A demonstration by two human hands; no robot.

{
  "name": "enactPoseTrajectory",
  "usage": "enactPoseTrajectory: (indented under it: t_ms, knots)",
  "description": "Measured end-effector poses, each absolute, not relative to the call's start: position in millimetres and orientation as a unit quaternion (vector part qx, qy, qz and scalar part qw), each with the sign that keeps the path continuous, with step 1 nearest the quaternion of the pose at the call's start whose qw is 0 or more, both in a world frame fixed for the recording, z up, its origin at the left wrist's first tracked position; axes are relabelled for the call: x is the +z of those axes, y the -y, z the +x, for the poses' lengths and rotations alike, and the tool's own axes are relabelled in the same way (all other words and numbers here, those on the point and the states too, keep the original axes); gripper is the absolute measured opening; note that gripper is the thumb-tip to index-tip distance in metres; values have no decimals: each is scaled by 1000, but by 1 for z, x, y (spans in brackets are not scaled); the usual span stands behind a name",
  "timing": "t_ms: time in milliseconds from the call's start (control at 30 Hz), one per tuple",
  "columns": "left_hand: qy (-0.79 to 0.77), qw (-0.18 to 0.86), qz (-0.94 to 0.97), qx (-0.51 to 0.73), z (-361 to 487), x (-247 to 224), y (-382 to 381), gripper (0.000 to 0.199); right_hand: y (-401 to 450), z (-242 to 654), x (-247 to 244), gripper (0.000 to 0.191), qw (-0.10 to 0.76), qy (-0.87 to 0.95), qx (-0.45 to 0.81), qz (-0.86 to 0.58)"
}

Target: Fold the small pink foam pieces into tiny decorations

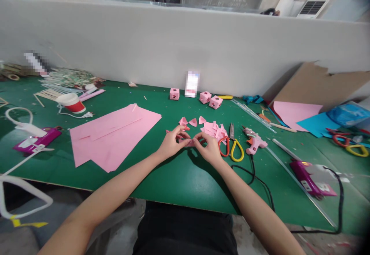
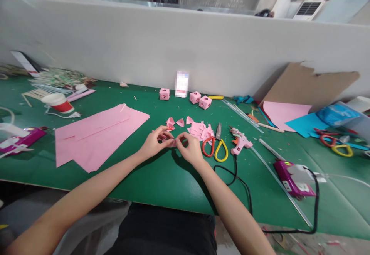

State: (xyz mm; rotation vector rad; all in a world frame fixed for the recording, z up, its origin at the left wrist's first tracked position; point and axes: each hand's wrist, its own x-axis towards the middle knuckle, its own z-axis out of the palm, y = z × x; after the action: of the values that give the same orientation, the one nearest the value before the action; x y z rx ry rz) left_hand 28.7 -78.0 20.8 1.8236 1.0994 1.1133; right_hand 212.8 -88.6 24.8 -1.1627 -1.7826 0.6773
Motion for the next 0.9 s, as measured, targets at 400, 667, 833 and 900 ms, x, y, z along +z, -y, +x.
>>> enactPoseTrajectory:
  t_ms: [400, 667, 833, 900]
  knots:
    - [-395, 180, 804, 406, 26, 17, 81, 39, 79, 216, 16, 23, 502, 610, 367, -492]
    - [-380, 147, 820, 402, 27, 17, 82, 36, 77, 216, 15, 29, 514, 586, 404, -479]
    - [-389, 161, 805, 417, 28, 17, 83, 35, 79, 215, 19, 34, 522, 575, 431, -461]
    - [-398, 191, 785, 435, 29, 18, 83, 35, 81, 215, 20, 36, 523, 571, 446, -449]
